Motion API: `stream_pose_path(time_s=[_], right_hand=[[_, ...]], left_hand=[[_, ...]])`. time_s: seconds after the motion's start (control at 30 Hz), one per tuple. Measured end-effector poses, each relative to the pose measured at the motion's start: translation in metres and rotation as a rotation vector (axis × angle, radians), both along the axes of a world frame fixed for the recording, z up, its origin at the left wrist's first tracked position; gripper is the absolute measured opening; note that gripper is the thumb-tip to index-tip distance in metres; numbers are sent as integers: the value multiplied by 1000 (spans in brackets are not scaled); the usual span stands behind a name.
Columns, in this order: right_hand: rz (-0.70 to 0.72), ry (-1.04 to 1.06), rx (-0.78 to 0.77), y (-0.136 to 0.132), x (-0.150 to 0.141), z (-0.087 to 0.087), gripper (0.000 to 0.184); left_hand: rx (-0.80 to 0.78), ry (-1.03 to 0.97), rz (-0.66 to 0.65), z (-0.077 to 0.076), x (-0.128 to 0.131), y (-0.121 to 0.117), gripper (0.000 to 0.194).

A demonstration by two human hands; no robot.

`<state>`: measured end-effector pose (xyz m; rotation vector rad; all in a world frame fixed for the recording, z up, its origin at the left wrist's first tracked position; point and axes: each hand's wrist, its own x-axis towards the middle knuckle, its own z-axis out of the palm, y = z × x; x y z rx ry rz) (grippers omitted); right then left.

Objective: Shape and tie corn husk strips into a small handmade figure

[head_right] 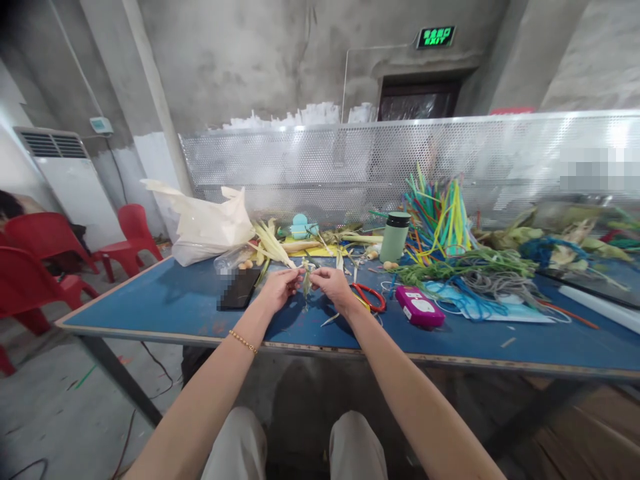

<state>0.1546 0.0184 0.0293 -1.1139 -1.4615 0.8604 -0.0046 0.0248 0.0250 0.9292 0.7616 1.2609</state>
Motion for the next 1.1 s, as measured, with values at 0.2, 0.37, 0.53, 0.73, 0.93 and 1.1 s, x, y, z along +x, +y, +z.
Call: stream_pose_path(time_s=[0.2, 0.37, 0.53, 0.73, 0.93, 1.1], right_hand=[[-79, -21, -53, -2, -4, 2, 21], [-105, -28, -86, -4, -5, 2, 21], [-39, -44, -42, -5, -6, 3, 23], [-38, -46, 6, -3, -4, 4, 22], [0, -15, -160, -5, -2, -1, 25], [-157, 369, 95, -4, 36, 28, 26]], left_hand=[[-15, 32, 143, -1, -1, 3, 23], [55, 165, 169, -5, 1, 5, 28], [203, 334, 64, -6, 4, 1, 25], [169, 295, 89, -4, 4, 1, 19], [15, 215, 343, -2, -1, 5, 16], [-28, 146, 331, -3, -5, 9, 16]])
